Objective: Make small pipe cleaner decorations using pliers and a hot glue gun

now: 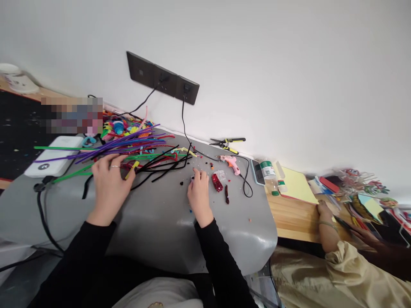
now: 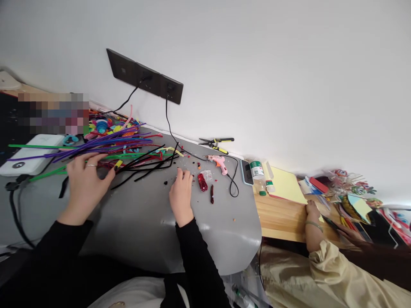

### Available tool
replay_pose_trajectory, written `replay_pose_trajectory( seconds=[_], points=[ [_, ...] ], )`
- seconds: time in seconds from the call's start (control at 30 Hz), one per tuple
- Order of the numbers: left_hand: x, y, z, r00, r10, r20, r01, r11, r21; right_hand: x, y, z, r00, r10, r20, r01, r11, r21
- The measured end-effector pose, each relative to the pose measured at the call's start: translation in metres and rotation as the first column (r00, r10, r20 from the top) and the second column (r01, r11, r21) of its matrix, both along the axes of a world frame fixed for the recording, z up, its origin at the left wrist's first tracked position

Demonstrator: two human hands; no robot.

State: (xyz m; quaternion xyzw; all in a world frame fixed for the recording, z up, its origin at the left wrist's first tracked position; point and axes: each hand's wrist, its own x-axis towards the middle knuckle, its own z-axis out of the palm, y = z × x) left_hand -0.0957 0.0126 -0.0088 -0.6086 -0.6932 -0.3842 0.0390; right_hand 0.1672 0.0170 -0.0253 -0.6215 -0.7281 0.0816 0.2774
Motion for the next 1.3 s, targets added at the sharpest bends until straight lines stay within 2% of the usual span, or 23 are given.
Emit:
replay_pose_trajectory(
  seconds=[0.1, 0.17, 0.23, 0.27, 0.37, 0.47, 0.53, 0.6, 0.7, 0.87, 0.93, 1.07, 1.17, 1.23, 1.3],
  points=[
    [-0.036, 0.024, 0.009, 0.996, 0.033, -0.083, -0.037, 0.998, -0.045, 0.001, -0.005, 0.015, 0.999, 0.033, -0.011, -0.032, 0.999, 0.025],
    [-0.056, 0.051, 0.017, 0.989, 0.011, -0.147, -0.03, 0.991, -0.132, -0.011, -0.002, 0.028, 0.986, 0.161, 0.035, -0.162, 0.986, 0.032],
    [-0.066, 0.079, 0.025, 0.969, -0.118, -0.218, 0.051, 0.955, -0.292, -0.033, 0.008, 0.037, 0.932, 0.333, 0.145, -0.339, 0.941, 0.016],
    [-0.068, 0.092, 0.028, 0.958, -0.148, -0.246, 0.052, 0.933, -0.357, -0.046, 0.016, 0.039, 0.893, 0.397, 0.21, -0.406, 0.914, 0.0],
    [-0.063, 0.114, 0.033, 0.95, -0.183, -0.254, 0.037, 0.872, -0.488, -0.084, 0.047, 0.04, 0.785, 0.496, 0.371, -0.508, 0.858, -0.073],
    [-0.054, 0.113, 0.037, 0.946, -0.163, -0.28, 0.02, 0.892, -0.451, -0.106, 0.076, 0.038, 0.7, 0.551, 0.454, -0.563, 0.817, -0.124],
    [-0.047, 0.106, 0.041, 0.939, -0.161, -0.302, 0.024, 0.911, -0.411, -0.112, 0.091, 0.041, 0.677, 0.541, 0.499, -0.59, 0.804, -0.072],
    [-0.038, 0.1, 0.046, 0.926, -0.187, -0.329, 0.034, 0.907, -0.419, -0.112, 0.101, 0.045, 0.667, 0.516, 0.537, -0.604, 0.797, -0.015],
    [-0.018, 0.097, 0.05, 0.899, -0.303, -0.316, 0.111, 0.856, -0.505, -0.106, 0.11, 0.05, 0.634, 0.507, 0.584, -0.625, 0.78, 0.002],
    [0.001, 0.09, 0.047, 0.874, -0.474, -0.107, 0.325, 0.732, -0.599, -0.095, 0.115, 0.044, 0.544, 0.539, 0.643, -0.665, 0.744, -0.06],
    [-0.004, 0.081, 0.05, 0.876, -0.481, -0.031, 0.381, 0.731, -0.566, -0.093, 0.116, 0.04, 0.518, 0.554, 0.652, -0.675, 0.733, -0.087],
    [-0.029, 0.048, 0.069, 0.954, -0.3, 0.01, 0.271, 0.844, -0.462, -0.093, 0.119, 0.04, 0.481, 0.564, 0.671, -0.681, 0.723, -0.12],
    [-0.054, 0.017, 0.081, 0.996, -0.073, 0.043, 0.084, 0.902, -0.423, -0.088, 0.122, 0.045, 0.517, 0.553, 0.653, -0.662, 0.742, -0.104],
    [-0.069, -0.001, 0.082, 0.99, 0.107, 0.095, -0.065, 0.929, -0.364, -0.082, 0.125, 0.048, 0.559, 0.577, 0.595, -0.655, 0.748, -0.11],
    [-0.081, -0.012, 0.076, 0.923, 0.254, 0.288, -0.185, 0.952, -0.246, -0.075, 0.129, 0.052, 0.6, 0.627, 0.497, -0.658, 0.74, -0.139]
  ],
)
